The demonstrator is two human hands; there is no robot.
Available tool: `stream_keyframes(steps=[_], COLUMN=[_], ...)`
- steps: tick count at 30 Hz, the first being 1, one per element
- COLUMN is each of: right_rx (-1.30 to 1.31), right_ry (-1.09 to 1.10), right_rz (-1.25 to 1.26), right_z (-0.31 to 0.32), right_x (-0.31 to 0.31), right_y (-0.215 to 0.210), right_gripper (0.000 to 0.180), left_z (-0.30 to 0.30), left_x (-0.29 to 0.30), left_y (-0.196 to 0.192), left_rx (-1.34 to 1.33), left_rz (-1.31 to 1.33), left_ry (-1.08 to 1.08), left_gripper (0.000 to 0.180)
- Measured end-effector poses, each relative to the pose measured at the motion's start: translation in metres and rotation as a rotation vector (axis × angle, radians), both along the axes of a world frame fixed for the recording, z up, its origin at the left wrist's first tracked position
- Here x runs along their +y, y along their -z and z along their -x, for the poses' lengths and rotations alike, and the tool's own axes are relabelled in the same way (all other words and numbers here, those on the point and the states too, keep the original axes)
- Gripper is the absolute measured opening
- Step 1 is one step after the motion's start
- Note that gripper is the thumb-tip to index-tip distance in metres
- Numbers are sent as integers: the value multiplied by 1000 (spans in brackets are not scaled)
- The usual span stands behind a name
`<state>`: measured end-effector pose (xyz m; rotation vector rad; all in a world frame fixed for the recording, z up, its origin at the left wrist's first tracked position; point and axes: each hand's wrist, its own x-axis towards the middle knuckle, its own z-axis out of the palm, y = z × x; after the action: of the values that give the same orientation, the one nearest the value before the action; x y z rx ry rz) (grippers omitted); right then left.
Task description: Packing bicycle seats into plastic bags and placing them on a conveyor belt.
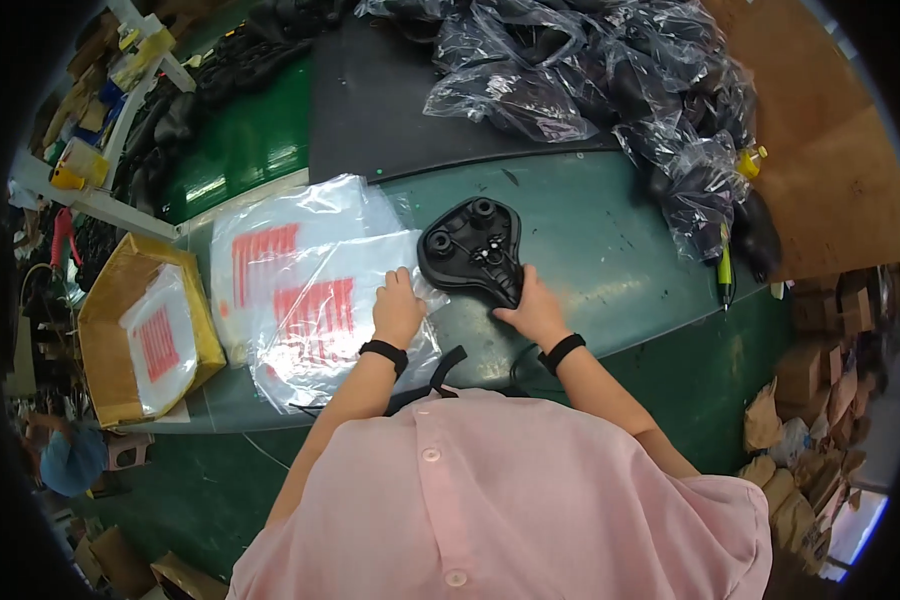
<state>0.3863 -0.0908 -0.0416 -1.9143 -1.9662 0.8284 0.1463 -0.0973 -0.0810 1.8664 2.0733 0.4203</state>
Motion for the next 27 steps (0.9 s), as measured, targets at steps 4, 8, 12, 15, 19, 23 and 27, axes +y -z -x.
stream_keyframes(steps=[4,8,12,15,19,23,27], right_rx=[213,369,538,436,638,724,700], right_ry=[-15,-5,-23,-42,87,2,-21], right_rz=[135,249,460,424,235,218,180], right_z=[5,0,-1,-20,-1,18,21], right_x=[1,9,8,19,37,41,44], right_y=[12,31,33,34,-5,5,7], right_gripper=[91,98,94,58,22,11,6], left_z=[31,58,68,64,19,-22,-25], left_x=[7,-2,-8,-10,1,21,26], left_y=[27,33,13,-6,-25,-33,-22], left_rx=[-157,-555,-931,-576,-877,-1201,-1285], left_rz=[58,242,307,55,245,550,481], left_ry=[-20,-133,-236,-211,-134,-176,-159], left_gripper=[27,15,24,35,44,41,35])
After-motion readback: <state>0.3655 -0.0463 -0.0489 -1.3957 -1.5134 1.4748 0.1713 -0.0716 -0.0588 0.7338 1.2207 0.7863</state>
